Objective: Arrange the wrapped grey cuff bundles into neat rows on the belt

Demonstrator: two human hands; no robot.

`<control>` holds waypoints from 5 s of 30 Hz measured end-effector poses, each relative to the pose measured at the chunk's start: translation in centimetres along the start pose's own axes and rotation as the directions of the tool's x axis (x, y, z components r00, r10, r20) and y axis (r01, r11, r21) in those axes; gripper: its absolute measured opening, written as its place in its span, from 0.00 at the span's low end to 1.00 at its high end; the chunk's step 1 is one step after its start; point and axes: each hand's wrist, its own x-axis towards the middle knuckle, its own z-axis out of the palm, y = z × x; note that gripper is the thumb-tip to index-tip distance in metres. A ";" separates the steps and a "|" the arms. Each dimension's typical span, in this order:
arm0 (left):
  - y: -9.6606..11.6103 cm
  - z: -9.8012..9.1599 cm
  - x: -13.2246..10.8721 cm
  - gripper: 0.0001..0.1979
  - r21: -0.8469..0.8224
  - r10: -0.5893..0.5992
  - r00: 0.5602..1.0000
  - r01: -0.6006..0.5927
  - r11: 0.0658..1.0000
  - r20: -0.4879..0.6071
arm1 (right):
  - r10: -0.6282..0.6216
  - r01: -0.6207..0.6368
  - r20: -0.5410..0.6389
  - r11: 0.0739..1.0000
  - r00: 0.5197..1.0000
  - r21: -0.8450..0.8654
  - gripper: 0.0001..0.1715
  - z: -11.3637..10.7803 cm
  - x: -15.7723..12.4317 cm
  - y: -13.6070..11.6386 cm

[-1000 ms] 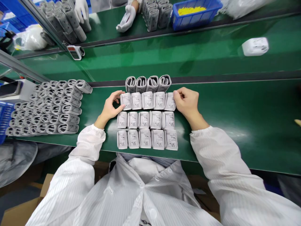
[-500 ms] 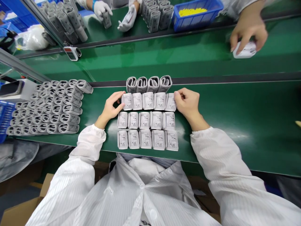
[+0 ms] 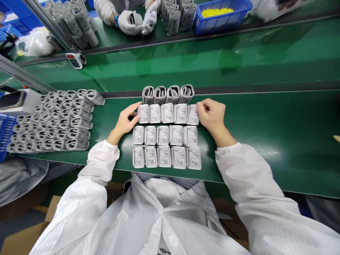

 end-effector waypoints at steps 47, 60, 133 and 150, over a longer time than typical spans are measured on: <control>-2.0 0.4 0.0 0.26 -0.044 0.207 0.965 -0.216 0.975 -0.160 | -0.007 0.009 0.033 0.999 0.999 -0.049 0.21 -0.1 -0.1 0.3; -2.2 0.4 0.0 0.27 -0.051 0.205 0.966 -0.215 0.975 -0.157 | 0.006 -0.004 0.039 0.998 0.999 -0.070 0.19 -0.2 -0.1 0.2; -0.4 -0.1 1.3 0.45 0.104 0.020 0.974 0.004 0.995 -0.227 | -0.467 0.596 0.433 0.769 0.771 -0.231 0.37 3.0 1.8 -8.5; 8.3 -1.2 -0.7 0.28 -0.091 -0.134 0.924 0.108 0.990 -0.359 | -0.677 0.673 -0.059 0.736 0.734 -0.070 0.69 0.5 1.1 -7.5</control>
